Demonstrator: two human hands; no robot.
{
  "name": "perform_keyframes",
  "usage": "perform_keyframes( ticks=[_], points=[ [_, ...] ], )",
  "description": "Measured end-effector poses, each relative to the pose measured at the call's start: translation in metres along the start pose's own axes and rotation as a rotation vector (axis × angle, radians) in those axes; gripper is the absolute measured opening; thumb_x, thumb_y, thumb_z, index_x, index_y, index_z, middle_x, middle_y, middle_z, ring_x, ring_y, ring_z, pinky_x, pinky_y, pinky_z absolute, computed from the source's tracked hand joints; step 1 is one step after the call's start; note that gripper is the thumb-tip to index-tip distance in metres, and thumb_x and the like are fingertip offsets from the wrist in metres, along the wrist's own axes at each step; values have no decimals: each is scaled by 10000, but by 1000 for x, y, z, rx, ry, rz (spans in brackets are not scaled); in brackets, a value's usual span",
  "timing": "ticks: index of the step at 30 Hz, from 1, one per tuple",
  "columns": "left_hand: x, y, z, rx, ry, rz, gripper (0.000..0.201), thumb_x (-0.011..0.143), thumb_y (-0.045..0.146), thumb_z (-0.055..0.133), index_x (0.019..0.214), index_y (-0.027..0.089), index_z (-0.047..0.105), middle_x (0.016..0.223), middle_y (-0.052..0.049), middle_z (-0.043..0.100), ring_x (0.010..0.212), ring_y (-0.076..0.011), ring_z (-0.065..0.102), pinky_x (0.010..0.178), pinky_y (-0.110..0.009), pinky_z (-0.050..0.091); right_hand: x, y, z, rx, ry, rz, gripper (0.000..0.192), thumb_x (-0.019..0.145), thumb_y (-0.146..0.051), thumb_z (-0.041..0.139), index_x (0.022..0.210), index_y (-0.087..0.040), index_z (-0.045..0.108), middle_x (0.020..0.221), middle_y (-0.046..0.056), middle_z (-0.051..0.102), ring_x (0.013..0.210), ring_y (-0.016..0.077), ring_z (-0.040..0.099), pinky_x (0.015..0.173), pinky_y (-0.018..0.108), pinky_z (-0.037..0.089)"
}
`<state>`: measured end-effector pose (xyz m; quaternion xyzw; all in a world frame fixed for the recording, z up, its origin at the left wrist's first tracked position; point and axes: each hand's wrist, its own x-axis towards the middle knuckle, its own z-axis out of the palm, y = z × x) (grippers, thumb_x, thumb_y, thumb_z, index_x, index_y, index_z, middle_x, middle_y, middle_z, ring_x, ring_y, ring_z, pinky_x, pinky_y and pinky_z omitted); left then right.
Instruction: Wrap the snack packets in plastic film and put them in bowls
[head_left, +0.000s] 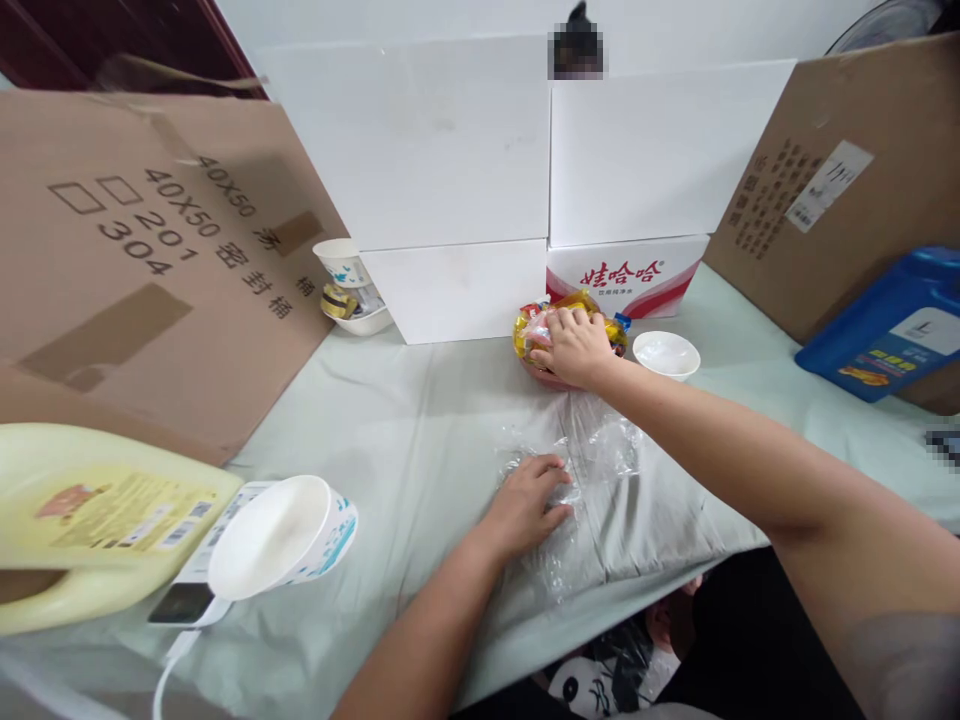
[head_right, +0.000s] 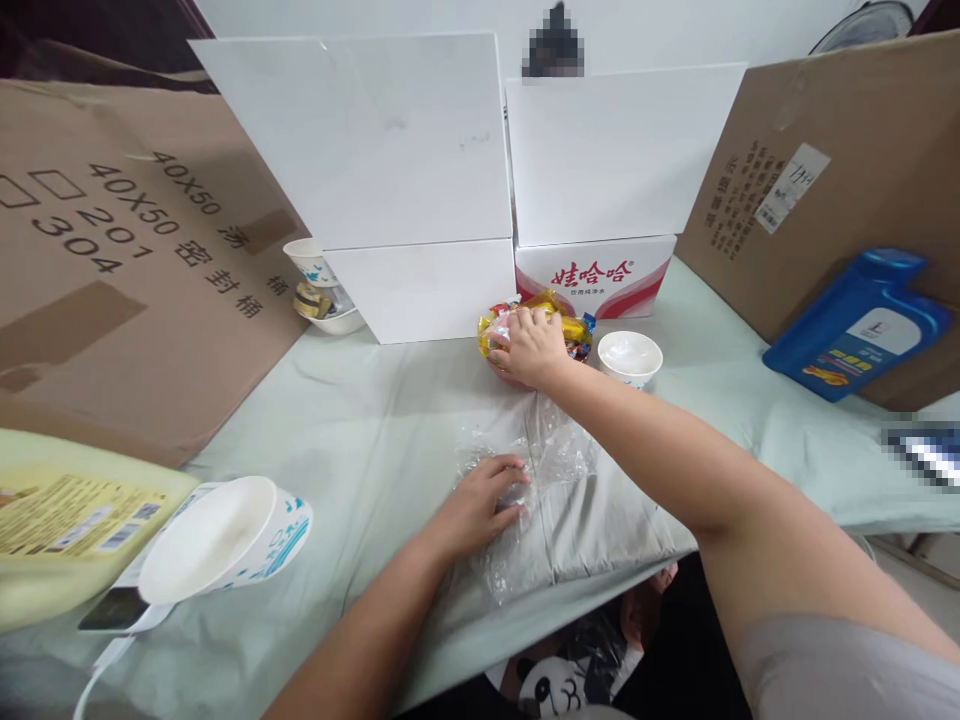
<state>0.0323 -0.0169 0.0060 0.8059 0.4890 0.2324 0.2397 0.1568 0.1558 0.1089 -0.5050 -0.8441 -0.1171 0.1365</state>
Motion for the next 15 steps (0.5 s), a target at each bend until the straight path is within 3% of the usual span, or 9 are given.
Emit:
perform_keyframes(
  ticks=[3, 8, 12, 15],
  points=[
    [1, 0, 1, 9, 14, 12, 312, 775, 168, 686, 1077, 219, 629, 1279, -93, 572, 1199, -267, 525, 1025, -459, 442, -14, 7, -9, 32, 44, -42, 696, 906, -581, 422, 1387, -78, 435, 1401, 209, 475, 1234, 374, 396, 977, 505, 302],
    [2, -2, 5, 47, 45, 31, 295, 765, 170, 691, 1050, 221, 637, 1238, -95, 585, 1171, -268, 537, 997, -469, 460, -33, 18, -2, 10, -33, -257, 387, 981, -356, 356, 1268, -207, 569, 1397, 119, 514, 1236, 330, 412, 962, 472, 299],
    [2, -1, 5, 52, 40, 40, 272, 779, 172, 680, 1046, 208, 640, 1233, -98, 590, 1152, -267, 547, 988, -457, 469, -32, 23, 4, 43, 9, -241, 339, 967, -283, 387, 1194, -178, 616, 1316, 145, 546, 1106, 304, 477, 877, 414, 335],
    [2, -1, 4, 49, 40, 52, 267, 784, 167, 672, 1046, 205, 639, 1231, -99, 590, 1163, -267, 543, 995, -453, 466, -24, 31, -4, 48, 68, -336, 319, 954, -238, 393, 1143, -158, 638, 1252, 156, 571, 1085, 294, 457, 893, 411, 309]
  ],
)
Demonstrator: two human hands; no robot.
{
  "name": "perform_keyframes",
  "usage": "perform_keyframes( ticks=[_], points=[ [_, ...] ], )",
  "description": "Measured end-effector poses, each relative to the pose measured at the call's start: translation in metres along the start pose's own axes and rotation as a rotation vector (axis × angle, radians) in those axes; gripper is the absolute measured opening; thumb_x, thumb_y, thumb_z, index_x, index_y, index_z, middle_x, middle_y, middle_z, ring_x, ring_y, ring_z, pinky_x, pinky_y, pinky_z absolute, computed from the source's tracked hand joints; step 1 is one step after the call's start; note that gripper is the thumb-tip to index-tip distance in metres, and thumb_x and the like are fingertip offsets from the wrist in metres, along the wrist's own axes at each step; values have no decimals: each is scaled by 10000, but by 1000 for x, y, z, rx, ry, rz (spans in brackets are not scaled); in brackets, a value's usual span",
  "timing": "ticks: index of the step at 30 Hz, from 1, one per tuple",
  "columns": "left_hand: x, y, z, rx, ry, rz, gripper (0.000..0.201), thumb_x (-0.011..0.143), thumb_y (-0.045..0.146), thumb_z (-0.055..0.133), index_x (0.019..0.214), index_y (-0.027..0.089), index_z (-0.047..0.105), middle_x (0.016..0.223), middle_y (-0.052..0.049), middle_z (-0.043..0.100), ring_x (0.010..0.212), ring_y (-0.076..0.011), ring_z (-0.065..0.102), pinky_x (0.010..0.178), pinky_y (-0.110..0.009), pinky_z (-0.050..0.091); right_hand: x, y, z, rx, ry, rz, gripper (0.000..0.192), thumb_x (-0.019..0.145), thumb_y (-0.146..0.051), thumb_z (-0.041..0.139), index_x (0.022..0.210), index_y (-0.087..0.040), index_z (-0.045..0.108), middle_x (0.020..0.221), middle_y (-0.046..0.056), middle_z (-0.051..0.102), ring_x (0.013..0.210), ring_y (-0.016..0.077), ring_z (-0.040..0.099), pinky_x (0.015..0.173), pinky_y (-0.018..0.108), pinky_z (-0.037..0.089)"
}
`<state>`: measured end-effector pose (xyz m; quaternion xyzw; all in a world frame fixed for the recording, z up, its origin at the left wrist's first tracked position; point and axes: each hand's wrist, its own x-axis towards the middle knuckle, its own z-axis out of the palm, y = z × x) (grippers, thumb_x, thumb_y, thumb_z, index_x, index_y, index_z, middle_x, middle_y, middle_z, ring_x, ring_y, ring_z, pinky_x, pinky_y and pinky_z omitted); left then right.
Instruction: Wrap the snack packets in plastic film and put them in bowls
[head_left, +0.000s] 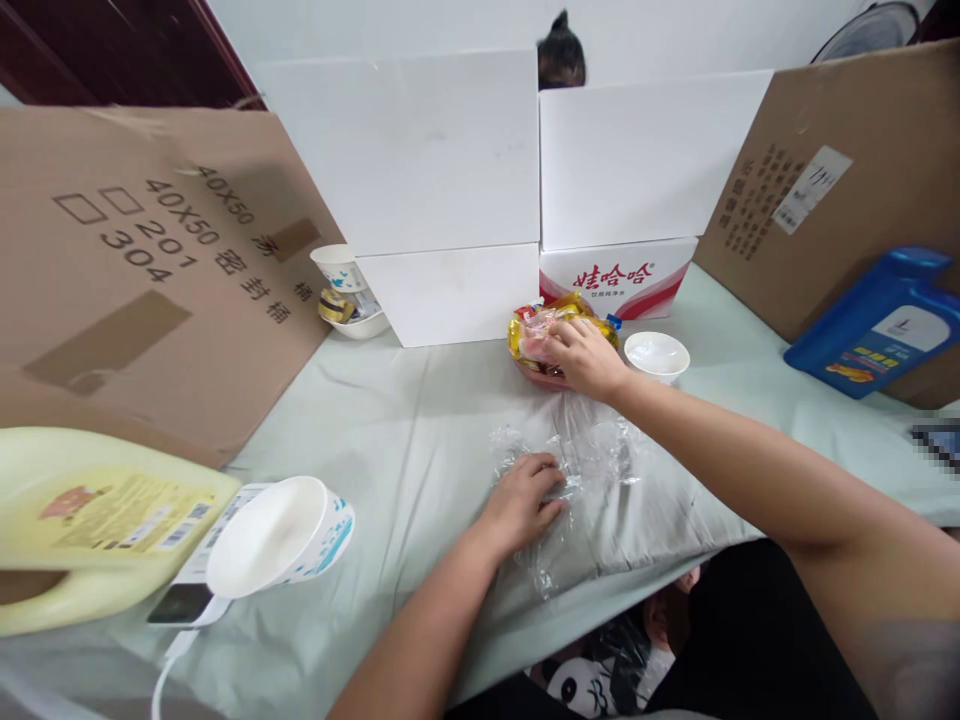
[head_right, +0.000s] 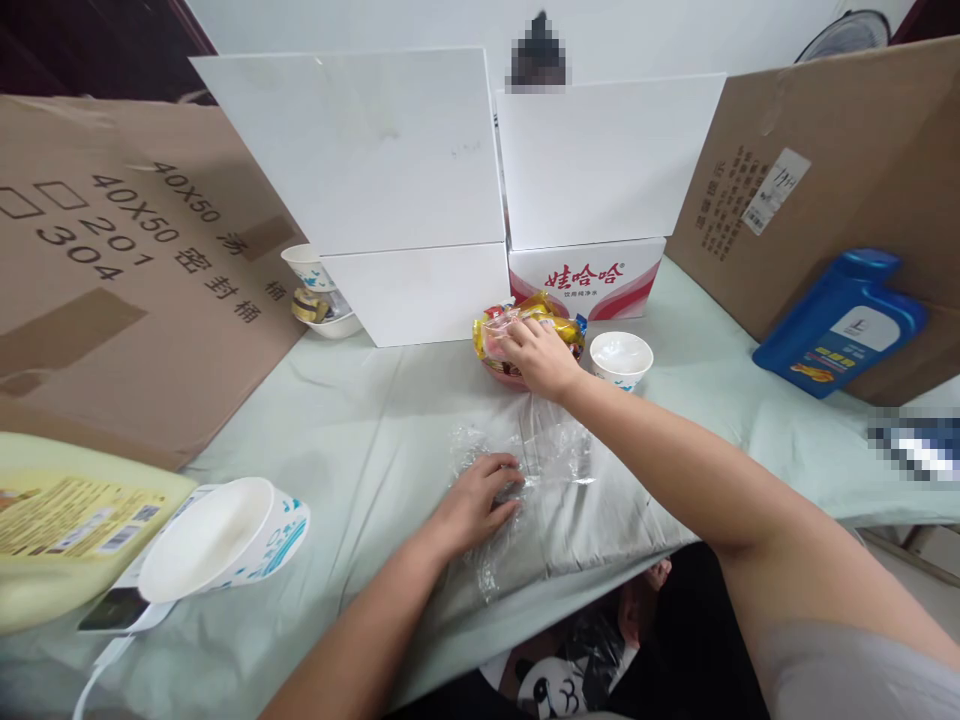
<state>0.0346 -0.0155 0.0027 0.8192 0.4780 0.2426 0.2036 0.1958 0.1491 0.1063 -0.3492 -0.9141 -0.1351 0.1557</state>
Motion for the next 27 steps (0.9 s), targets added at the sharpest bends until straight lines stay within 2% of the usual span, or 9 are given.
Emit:
perform_keyframes(
  ticks=[2, 6, 10, 13, 15, 18, 20, 24, 27],
  points=[
    [0, 0, 0, 4, 5, 3, 269, 788, 161, 661, 1051, 213, 635, 1230, -96, 590, 1167, -263, 542, 999, -457, 462, 3, 11, -7, -15, 12, -76, 295, 929, -191, 416, 1101, -174, 654, 1184, 134, 609, 1076, 284, 442, 936, 427, 268],
    [-1, -1, 0, 10, -1, 6, 271, 791, 163, 657, 1054, 220, 630, 1226, -93, 588, 1171, -261, 539, 999, -459, 462, 0, 33, -13, -46, -31, -136, 282, 898, -153, 447, 1045, -222, 676, 1008, 83, 659, 1029, 267, 432, 961, 442, 224],
    [-1, -3, 2, 17, 8, 23, 274, 794, 183, 673, 1063, 218, 636, 1226, -93, 589, 1146, -264, 544, 982, -451, 475, -6, 37, -9, -100, -22, -79, 313, 936, -219, 424, 1143, -230, 659, 1094, 129, 607, 1050, 296, 415, 890, 434, 283],
    [-1, -4, 3, 28, 9, 22, 277, 797, 193, 680, 1071, 214, 639, 1230, -88, 589, 1142, -264, 544, 989, -446, 474, -9, 33, -3, -53, -46, 9, 308, 914, -332, 508, 1138, -187, 661, 1078, 158, 576, 1011, 297, 447, 869, 408, 332],
    [-1, -3, 2, 34, 1, 13, 276, 797, 201, 683, 1069, 206, 643, 1231, -90, 591, 1137, -267, 545, 987, -449, 476, -12, 31, 0, 18, -59, -3, 386, 879, -388, 569, 1195, -174, 627, 1100, 153, 574, 1022, 292, 468, 892, 390, 352],
    [0, -1, 0, 31, -9, 2, 253, 805, 228, 677, 1055, 199, 651, 1225, -103, 598, 1134, -279, 546, 974, -460, 484, -19, 31, 3, 76, -59, -45, 419, 900, -342, 535, 1280, -166, 552, 1194, 145, 570, 1088, 281, 480, 926, 378, 359],
    [0, 1, -3, 26, -17, 2, 229, 829, 256, 653, 1051, 205, 653, 1225, -107, 601, 1130, -278, 551, 972, -465, 484, -24, 31, 3, 56, -65, 9, 372, 910, -285, 503, 1248, -140, 558, 1177, 159, 583, 1080, 282, 498, 908, 378, 374],
    [-1, 2, -5, 8, -21, -3, 229, 856, 279, 622, 1071, 203, 652, 1218, -113, 604, 1122, -273, 562, 974, -464, 484, -28, 35, 5, -23, -52, 276, 276, 889, -245, 509, 1109, -120, 621, 1060, 173, 612, 986, 301, 542, 853, 398, 406],
    [-1, 2, -4, -7, -18, -9, 234, 851, 269, 628, 1073, 198, 654, 1219, -115, 605, 1122, -279, 558, 973, -473, 482, -26, 41, 10, 27, -26, 271, 342, 873, -195, 514, 1201, -149, 596, 1166, 152, 597, 1059, 286, 537, 892, 390, 417]
  ],
)
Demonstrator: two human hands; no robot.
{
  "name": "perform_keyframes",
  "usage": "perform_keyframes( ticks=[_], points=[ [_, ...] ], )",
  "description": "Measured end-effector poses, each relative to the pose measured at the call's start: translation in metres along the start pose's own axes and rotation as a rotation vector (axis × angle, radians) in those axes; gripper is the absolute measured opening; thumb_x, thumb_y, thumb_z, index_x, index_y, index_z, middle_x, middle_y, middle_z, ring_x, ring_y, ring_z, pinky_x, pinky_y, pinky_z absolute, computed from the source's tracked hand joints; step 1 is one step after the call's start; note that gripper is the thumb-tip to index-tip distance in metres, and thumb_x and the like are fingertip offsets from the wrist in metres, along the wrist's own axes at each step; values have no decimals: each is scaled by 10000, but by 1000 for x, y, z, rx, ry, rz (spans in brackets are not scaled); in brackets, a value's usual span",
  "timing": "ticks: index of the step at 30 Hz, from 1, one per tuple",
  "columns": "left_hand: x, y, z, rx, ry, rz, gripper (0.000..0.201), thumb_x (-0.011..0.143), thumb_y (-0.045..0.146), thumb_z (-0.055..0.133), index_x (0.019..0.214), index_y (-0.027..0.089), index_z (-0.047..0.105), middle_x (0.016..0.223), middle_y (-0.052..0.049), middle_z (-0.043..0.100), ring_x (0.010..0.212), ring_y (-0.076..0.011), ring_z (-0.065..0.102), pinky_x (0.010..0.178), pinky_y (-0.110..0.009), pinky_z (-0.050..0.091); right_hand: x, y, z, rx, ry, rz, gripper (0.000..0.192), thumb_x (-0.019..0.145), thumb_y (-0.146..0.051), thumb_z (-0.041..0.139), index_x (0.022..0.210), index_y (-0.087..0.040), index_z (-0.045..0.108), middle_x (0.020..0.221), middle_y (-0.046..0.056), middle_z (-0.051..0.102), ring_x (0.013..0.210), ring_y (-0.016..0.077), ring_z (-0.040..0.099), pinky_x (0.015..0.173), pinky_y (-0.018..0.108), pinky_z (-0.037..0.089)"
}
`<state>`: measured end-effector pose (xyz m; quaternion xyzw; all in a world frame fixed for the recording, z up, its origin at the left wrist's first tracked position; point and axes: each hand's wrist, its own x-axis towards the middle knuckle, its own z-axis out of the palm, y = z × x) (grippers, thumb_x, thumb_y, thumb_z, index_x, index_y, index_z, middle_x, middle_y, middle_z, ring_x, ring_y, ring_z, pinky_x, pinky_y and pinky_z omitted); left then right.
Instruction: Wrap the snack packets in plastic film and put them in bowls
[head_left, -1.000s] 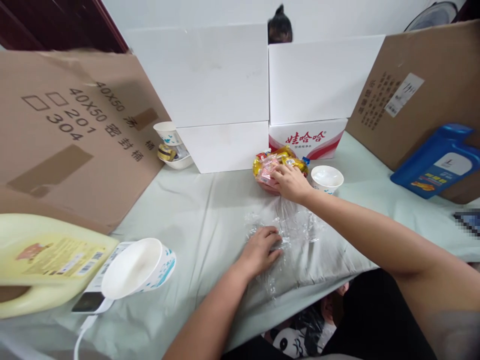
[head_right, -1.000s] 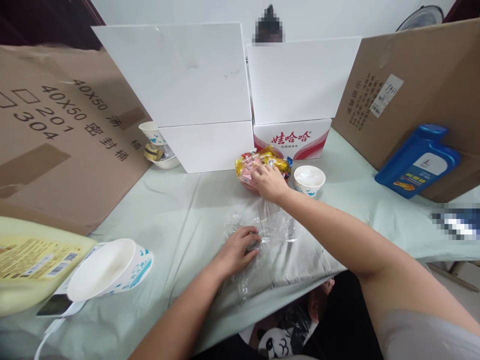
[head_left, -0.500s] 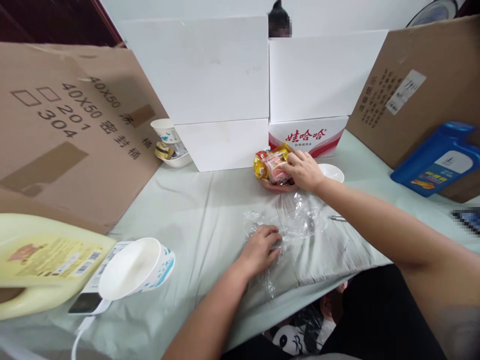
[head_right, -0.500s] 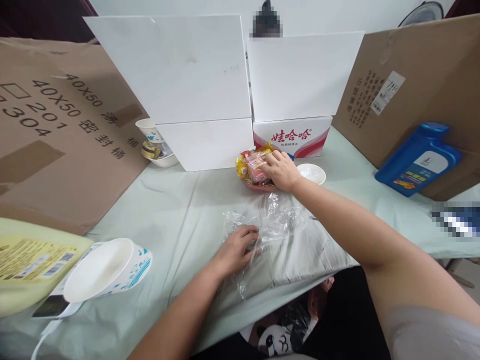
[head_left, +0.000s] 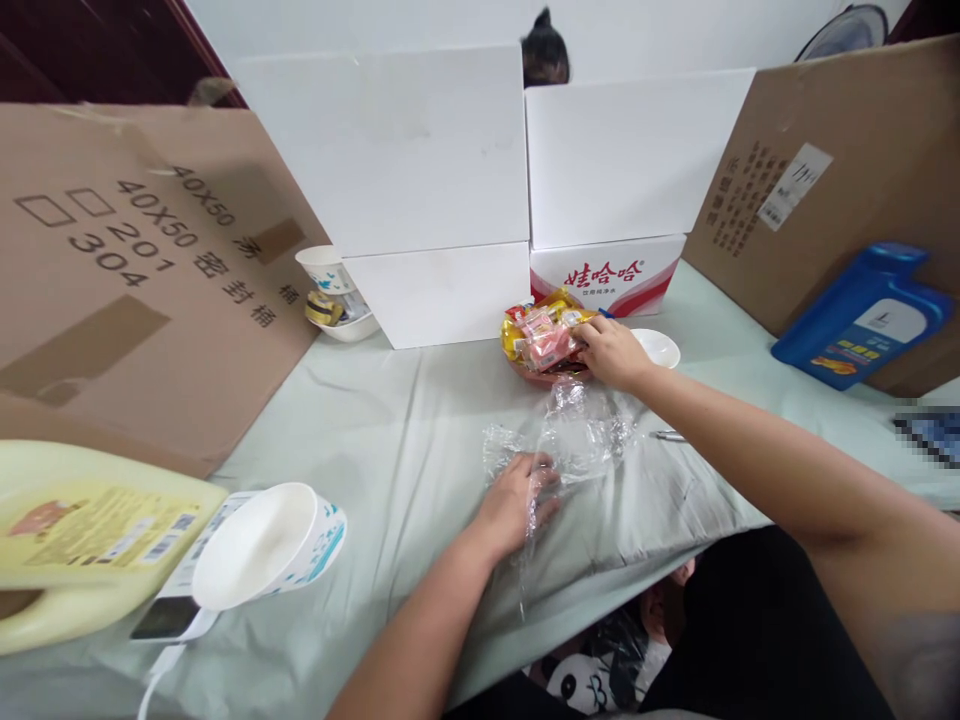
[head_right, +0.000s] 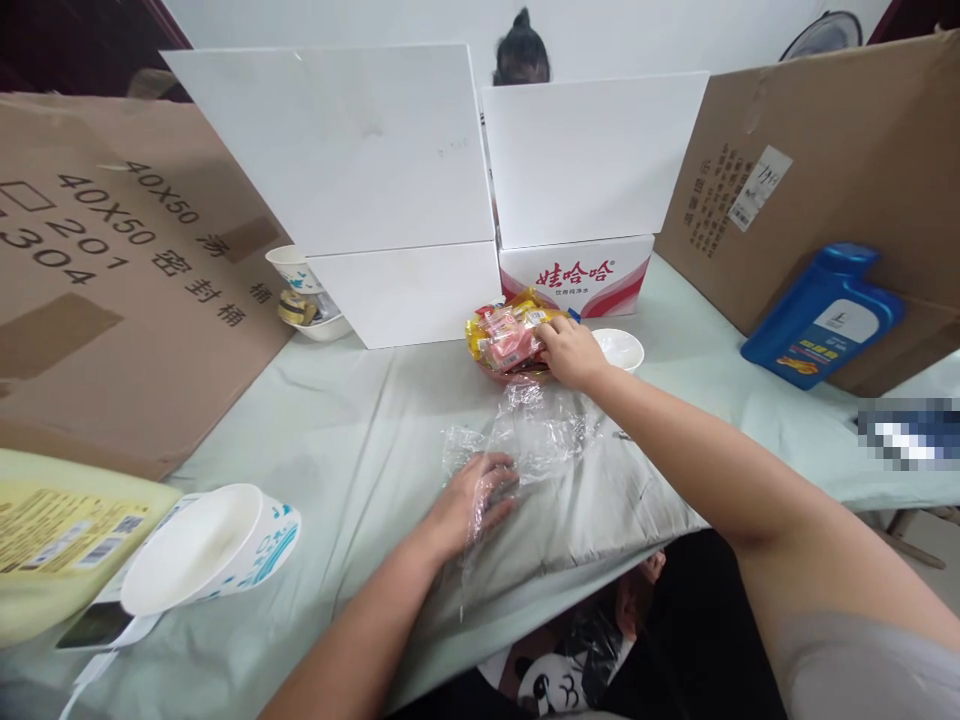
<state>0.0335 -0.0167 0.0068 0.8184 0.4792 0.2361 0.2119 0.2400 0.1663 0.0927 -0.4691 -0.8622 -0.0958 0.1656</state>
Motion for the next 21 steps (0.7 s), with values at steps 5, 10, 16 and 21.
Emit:
perform_keyframes(
  ticks=[5, 10, 16, 21],
  points=[
    [0, 0, 1, 6, -20, -20, 245, 835, 262, 641, 1068, 189, 655, 1255, -116, 592, 1149, -287, 539, 993, -476, 463, 6, 5, 6, 97, 24, -72, 420, 873, -172, 505, 1290, -178, 557, 1272, 124, 574, 1148, 261, 523, 940, 378, 426],
    [1, 1, -1, -24, -35, -49, 249, 827, 274, 650, 1061, 191, 664, 1252, -116, 597, 1151, -285, 542, 1001, -459, 459, 13, 0, 1, 88, 24, 50, 375, 897, -247, 496, 1258, -179, 574, 1145, 121, 658, 1055, 271, 574, 876, 359, 434],
    [1, 1, -2, -10, -43, -47, 253, 831, 273, 647, 1069, 189, 665, 1269, -118, 590, 1171, -285, 532, 1008, -457, 456, 12, -4, -8, -22, -8, 134, 263, 853, -340, 544, 989, -162, 680, 1046, 156, 651, 1007, 318, 549, 838, 412, 417],
    [0, 2, 0, 38, -40, -31, 253, 851, 284, 627, 1076, 173, 655, 1276, -130, 583, 1176, -287, 534, 1015, -461, 458, -8, -18, -36, 256, 83, 46, 385, 887, -474, 502, 1003, -154, 682, 1157, 159, 600, 1117, 310, 500, 962, 449, 380]
  ],
)
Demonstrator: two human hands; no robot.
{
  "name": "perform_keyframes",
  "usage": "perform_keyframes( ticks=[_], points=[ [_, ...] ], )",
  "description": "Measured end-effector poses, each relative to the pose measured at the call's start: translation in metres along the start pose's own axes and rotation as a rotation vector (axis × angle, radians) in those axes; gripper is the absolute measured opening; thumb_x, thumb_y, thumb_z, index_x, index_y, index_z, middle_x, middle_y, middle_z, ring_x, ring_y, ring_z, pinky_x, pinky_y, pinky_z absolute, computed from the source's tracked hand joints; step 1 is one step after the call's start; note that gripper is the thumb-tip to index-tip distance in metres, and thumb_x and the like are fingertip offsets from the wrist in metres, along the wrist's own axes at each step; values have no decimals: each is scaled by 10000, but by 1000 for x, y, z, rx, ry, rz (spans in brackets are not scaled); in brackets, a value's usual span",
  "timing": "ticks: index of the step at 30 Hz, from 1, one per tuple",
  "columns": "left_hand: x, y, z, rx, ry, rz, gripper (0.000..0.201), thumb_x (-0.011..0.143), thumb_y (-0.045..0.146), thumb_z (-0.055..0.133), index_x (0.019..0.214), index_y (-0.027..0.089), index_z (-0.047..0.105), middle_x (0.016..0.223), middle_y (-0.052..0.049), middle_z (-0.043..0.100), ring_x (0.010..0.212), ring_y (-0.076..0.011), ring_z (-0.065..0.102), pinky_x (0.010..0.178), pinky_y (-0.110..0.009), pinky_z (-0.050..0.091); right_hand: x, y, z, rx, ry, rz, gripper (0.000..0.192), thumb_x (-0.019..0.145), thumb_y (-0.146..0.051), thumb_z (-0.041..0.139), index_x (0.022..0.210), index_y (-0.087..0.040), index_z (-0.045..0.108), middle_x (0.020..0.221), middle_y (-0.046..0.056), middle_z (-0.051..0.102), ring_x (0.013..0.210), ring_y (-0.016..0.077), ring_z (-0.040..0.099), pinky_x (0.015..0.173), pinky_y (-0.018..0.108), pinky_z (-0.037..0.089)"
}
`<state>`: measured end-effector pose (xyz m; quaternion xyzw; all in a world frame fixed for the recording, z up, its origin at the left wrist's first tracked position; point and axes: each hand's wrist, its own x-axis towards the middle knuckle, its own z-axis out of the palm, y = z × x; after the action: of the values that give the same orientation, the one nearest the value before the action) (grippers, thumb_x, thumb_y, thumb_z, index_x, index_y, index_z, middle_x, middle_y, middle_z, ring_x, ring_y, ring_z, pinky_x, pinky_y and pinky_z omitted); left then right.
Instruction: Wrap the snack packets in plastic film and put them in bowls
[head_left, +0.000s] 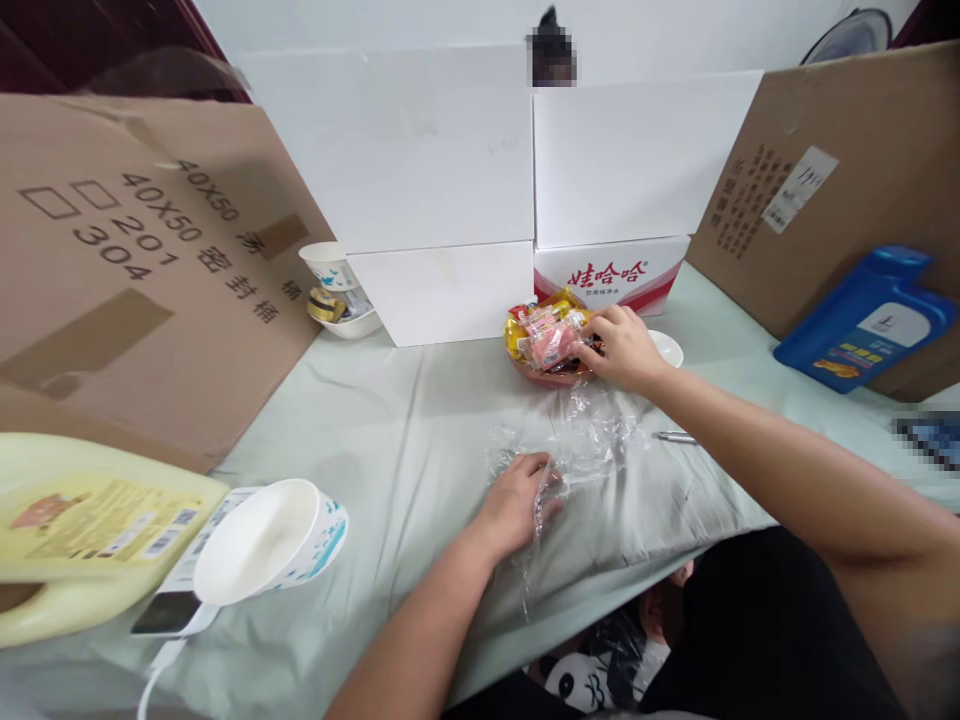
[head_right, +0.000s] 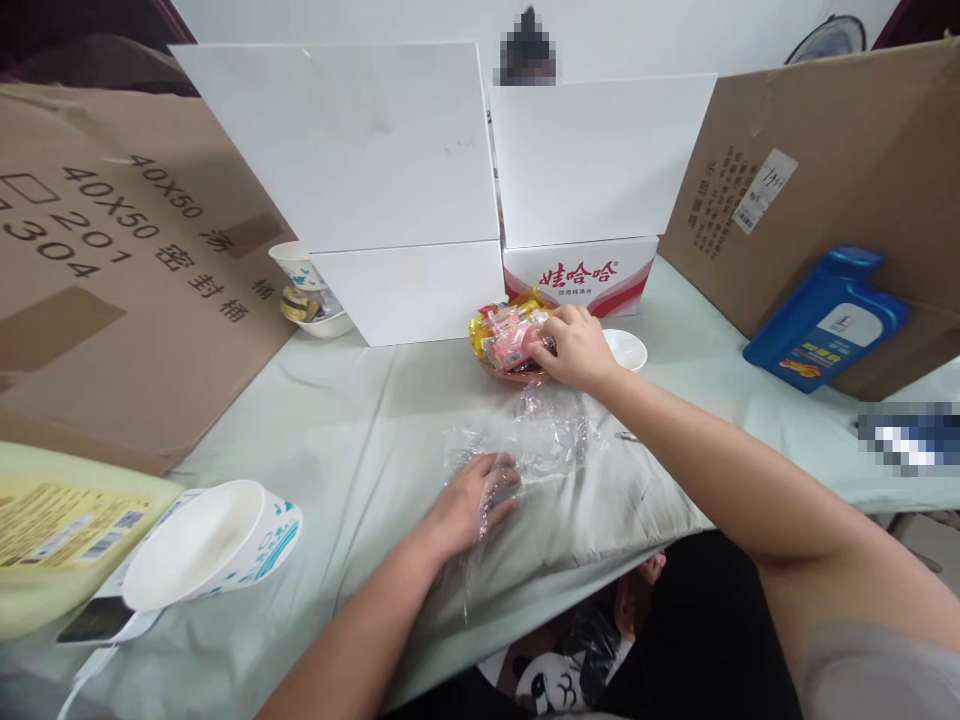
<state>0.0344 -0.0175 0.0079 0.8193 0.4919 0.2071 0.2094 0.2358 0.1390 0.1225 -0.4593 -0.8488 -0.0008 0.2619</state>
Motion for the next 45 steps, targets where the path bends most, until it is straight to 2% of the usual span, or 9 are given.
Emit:
perform_keyframes(
  ticks=[4, 7, 10, 15, 20, 24, 32, 37, 45],
  points=[
    [-1, -2, 3, 63, 54, 29, 292, 834, 250, 639, 1121, 194, 630, 1290, -118, 573, 1195, -286, 533, 1023, -462, 465, -40, -21, -19, 542, -667, -231, 554, 931, -597, 381, 1215, -171, 592, 1052, 101, 664, 960, 210, 610, 852, 350, 468],
    [-3, -5, 1, 143, 114, -44, 364, 829, 215, 634, 1190, 200, 597, 1350, -120, 533, 1245, -293, 508, 1048, -480, 449, -83, -21, -20, 646, -1189, -102, 684, 916, -693, 293, 1132, -139, 631, 879, 85, 691, 722, 165, 636, 691, 297, 492],
    [-3, -4, -4, 206, 124, -184, 409, 849, 237, 618, 1249, 167, 566, 1383, -140, 503, 1266, -302, 494, 1060, -481, 437, -120, -9, -20, 571, -1370, 74, 660, 892, -710, 343, 994, -136, 651, 811, 75, 687, 624, 155, 621, 590, 273, 476],
    [-3, 5, -9, 252, 36, -171, 497, 827, 289, 661, 1300, 194, 544, 1399, -106, 506, 1248, -309, 482, 1038, -471, 447, -139, -5, -20, 426, -966, -32, 364, 941, -449, 445, 877, -168, 668, 790, 59, 680, 694, 170, 629, 662, 289, 477],
    [-3, 11, -7, 286, -2, -41, 483, 820, 288, 664, 1287, 215, 565, 1435, -107, 483, 1309, -319, 408, 1077, -517, 378, -134, -3, 20, 220, -461, -228, 556, 883, -515, 540, 1305, -154, 557, 1322, 172, 562, 1249, 299, 482, 1017, 450, 399],
    [-2, 2, -10, 293, 35, -129, 539, 780, 317, 707, 1290, 221, 559, 1454, -113, 470, 1326, -350, 401, 1066, -580, 356, -139, 19, 57, -111, -462, -79, 1046, 714, -778, 559, 1490, -111, 342, 1545, 224, 287, 1429, 430, 185, 1122, 590, 183],
    [-3, -25, -28, 97, 585, -253, 193, 885, 252, 535, 1028, 197, 652, 1089, -70, 670, 963, -197, 636, 801, -338, 545, -145, 29, 47, -151, -436, -55, 993, 734, -824, 471, 1427, -114, 442, 1485, 229, 392, 1398, 417, 265, 1101, 584, 222],
    [-1, -29, -28, 162, 308, -203, 188, 837, 206, 594, 1007, 205, 675, 1034, -58, 694, 1015, -236, 600, 926, -417, 498, -132, 18, 39, 55, -360, -152, 404, 989, -379, 359, 1153, -152, 649, 1112, 138, 660, 1086, 259, 561, 957, 408, 440],
    [-1, -15, -28, 278, 2, -185, 521, 775, 327, 705, 1273, 246, 573, 1461, -87, 462, 1351, -338, 358, 1069, -562, 351, -131, 17, 30, -153, -614, 205, 697, 897, -606, 473, 1394, -118, 435, 1167, 204, 648, 961, 318, 659, 779, 382, 487]
  ],
)
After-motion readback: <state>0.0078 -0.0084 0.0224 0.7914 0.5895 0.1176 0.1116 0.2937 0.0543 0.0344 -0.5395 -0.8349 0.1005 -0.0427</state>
